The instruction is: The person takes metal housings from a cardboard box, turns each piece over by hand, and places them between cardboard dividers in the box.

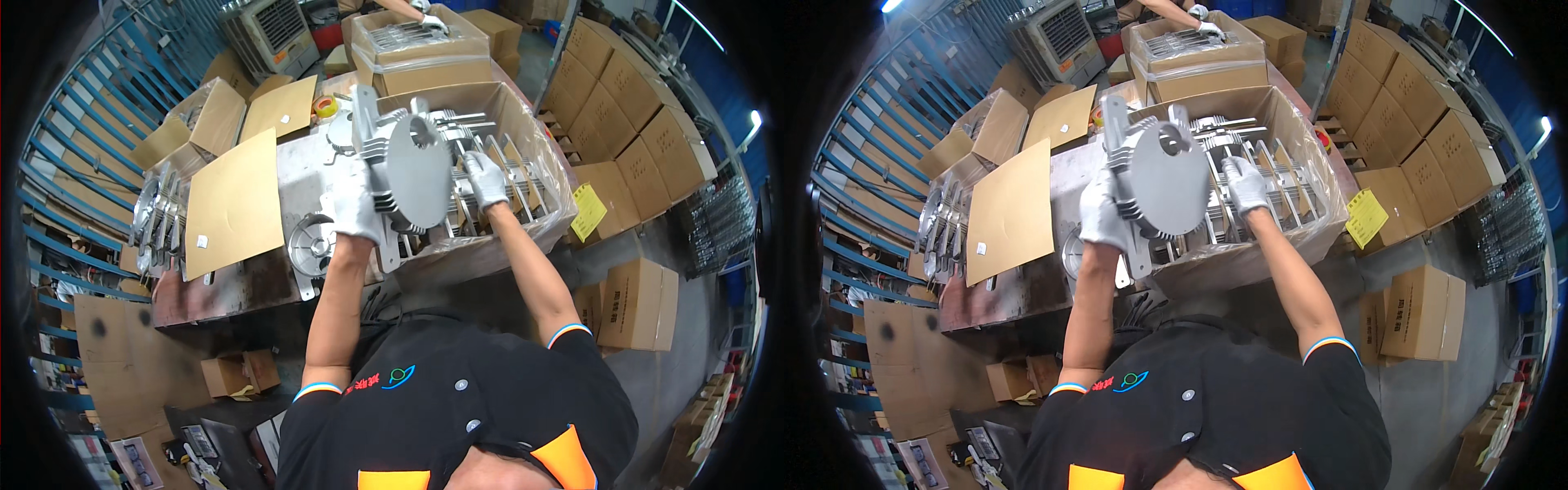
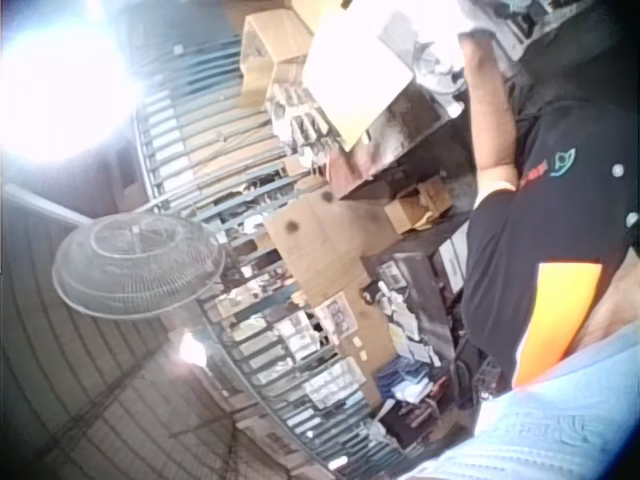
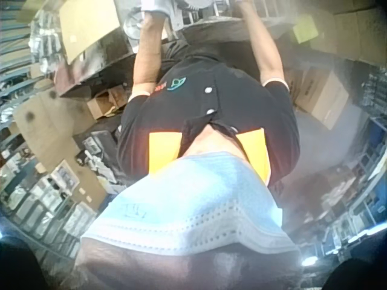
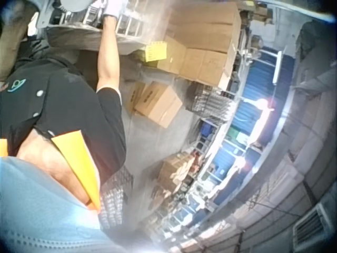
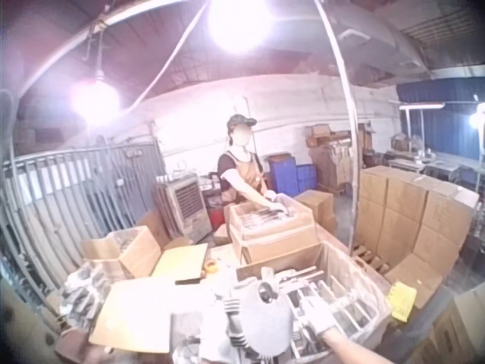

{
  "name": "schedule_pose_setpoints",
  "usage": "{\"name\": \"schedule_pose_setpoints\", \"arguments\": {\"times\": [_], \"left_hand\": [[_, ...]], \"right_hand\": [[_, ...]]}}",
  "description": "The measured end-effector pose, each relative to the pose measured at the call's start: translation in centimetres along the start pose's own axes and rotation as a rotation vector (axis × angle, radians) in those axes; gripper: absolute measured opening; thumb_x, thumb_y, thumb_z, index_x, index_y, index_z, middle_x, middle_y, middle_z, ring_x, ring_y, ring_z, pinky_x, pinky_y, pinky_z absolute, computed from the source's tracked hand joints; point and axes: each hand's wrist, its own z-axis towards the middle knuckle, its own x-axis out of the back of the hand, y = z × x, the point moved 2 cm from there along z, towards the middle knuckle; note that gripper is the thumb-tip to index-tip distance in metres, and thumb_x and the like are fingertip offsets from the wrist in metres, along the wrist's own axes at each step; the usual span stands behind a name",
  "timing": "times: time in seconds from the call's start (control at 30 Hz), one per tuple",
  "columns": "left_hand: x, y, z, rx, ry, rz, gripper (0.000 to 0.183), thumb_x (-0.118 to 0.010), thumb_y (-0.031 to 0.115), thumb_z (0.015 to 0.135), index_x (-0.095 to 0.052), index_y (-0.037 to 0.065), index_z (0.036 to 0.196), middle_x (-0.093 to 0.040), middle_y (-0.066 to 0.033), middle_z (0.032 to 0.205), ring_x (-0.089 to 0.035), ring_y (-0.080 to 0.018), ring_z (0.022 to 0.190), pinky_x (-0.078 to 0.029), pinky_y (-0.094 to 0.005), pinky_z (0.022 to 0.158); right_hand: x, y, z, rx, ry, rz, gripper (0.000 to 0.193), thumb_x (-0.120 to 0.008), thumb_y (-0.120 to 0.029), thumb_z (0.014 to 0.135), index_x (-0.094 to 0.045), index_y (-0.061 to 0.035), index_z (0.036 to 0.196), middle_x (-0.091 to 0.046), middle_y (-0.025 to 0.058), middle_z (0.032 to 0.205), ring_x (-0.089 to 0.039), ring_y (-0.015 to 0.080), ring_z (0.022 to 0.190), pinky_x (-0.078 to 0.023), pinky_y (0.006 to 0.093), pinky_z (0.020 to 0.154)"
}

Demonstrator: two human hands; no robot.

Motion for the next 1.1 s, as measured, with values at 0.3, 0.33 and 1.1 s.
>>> {"name": "schedule_pose_setpoints", "arguments": {"times": [0.3,0.33,1.1], "left_hand": [[-1.8,-1.8,-4.1,0.536,-0.070,-0.648,0.028,-0.047,0.022,0.087,-0.055,0.000,0.103,-0.062,-0.0113,0.095,-0.060,-0.0195,0.084,-0.049,-0.0325,0.076],[-2.4,-2.6,-4.8,0.577,-0.070,-0.634,0.029,-0.047,0.024,0.087,-0.056,0.001,0.102,-0.062,-0.0108,0.095,-0.060,-0.0204,0.085,-0.048,-0.0332,0.077],[-6.3,-5.3,-11.4,1.007,-0.318,-0.583,0.021,-0.045,0.015,0.087,-0.056,0.000,0.097,-0.061,-0.0084,0.089,-0.060,-0.0176,0.077,-0.050,-0.0286,0.068]], "right_hand": [[6.4,-8.6,-8.3,-0.366,0.143,1.046,0.036,-0.040,-0.027,0.092,-0.047,-0.0017,0.117,-0.059,0.0065,0.092,-0.058,0.0124,0.073,-0.049,0.0242,0.065],[7.8,-6.5,-8.9,-0.325,0.130,1.020,0.037,-0.039,-0.026,0.092,-0.046,-0.0019,0.118,-0.057,0.0083,0.100,-0.057,0.0152,0.084,-0.048,0.0279,0.072],[14.0,-8.6,-24.0,-0.373,0.710,0.829,0.033,-0.041,-0.034,0.092,-0.054,-0.0058,0.104,-0.046,-0.0077,0.055,-0.035,0.0001,0.038,-0.028,0.0136,0.034]]}}
